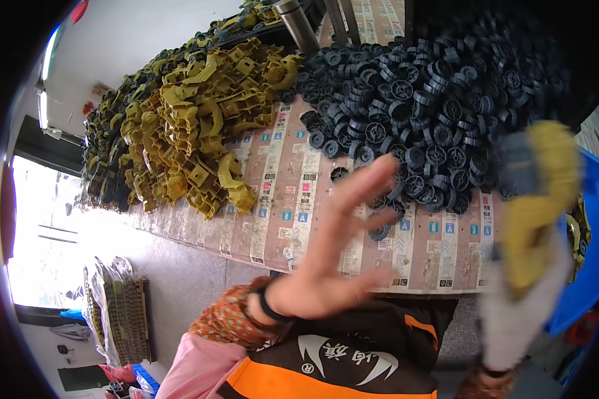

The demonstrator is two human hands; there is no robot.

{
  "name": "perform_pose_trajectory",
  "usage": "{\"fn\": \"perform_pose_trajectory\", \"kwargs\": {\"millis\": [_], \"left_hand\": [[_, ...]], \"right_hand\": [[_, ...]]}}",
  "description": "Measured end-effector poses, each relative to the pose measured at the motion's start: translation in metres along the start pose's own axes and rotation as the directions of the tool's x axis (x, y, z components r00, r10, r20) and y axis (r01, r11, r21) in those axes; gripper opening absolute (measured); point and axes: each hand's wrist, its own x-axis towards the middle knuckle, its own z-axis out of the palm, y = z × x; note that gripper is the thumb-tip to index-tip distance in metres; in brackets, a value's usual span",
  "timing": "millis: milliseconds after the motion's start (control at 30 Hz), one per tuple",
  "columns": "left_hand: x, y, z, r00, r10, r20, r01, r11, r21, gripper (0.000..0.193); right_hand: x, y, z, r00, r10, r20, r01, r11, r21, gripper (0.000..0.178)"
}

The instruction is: Assemble small plastic wheels onto the yellow chassis of toy cars.

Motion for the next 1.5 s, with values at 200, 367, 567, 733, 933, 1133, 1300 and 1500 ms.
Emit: {"fn": "perform_pose_trajectory", "kwargs": {"millis": [200, 367, 567, 733, 933, 1133, 1300, 1500], "left_hand": [[-0.021, -0.057, -0.179, 0.832, 0.055, -0.552, 0.525, 0.242, 0.816, 0.056], [-0.069, -0.054, -0.232, 0.712, -0.045, -0.701, 0.7, 0.115, 0.705, 0.072], [-0.053, -0.088, -0.226, 0.706, -0.071, -0.704, 0.707, 0.107, 0.699, 0.077], [-0.044, -0.094, -0.211, 0.743, -0.05, -0.668, 0.666, 0.155, 0.729, 0.078], [-0.066, -0.08, -0.21, 0.649, -0.219, -0.728, 0.482, 0.86, 0.17, 0.066], [-0.055, -0.036, -0.16, 0.791, -0.488, -0.369, 0.087, 0.687, -0.722, 0.057], [-0.046, -0.048, -0.099, 0.751, -0.62, -0.229, 0.336, 0.656, -0.675, 0.054], [-0.026, -0.053, -0.033, 0.719, -0.695, -0.009, 0.476, 0.5, -0.724, 0.055]], "right_hand": [[0.056, 0.181, -0.15, 0.947, 0.304, -0.101, -0.318, 0.849, -0.422, 0.042], [0.069, 0.233, -0.123, 0.918, 0.396, 0.026, -0.273, 0.677, -0.683, 0.046], [0.108, 0.238, -0.128, 0.828, 0.56, 0.039, -0.388, 0.622, -0.68, 0.045], [0.13, 0.263, -0.094, 0.87, 0.488, 0.077, -0.319, 0.673, -0.668, 0.053], [0.153, 0.259, -0.083, 0.862, 0.504, 0.061, -0.213, 0.469, -0.857, 0.056], [0.11, 0.142, -0.069, 0.972, -0.11, 0.208, 0.202, 0.846, -0.493, 0.031], [0.044, 0.045, 0.019, 0.887, -0.16, 0.434, 0.223, 0.97, -0.099, 0.019], [0.027, 0.033, 0.112, 0.934, -0.158, 0.319, 0.211, 0.968, -0.138, 0.021]]}}
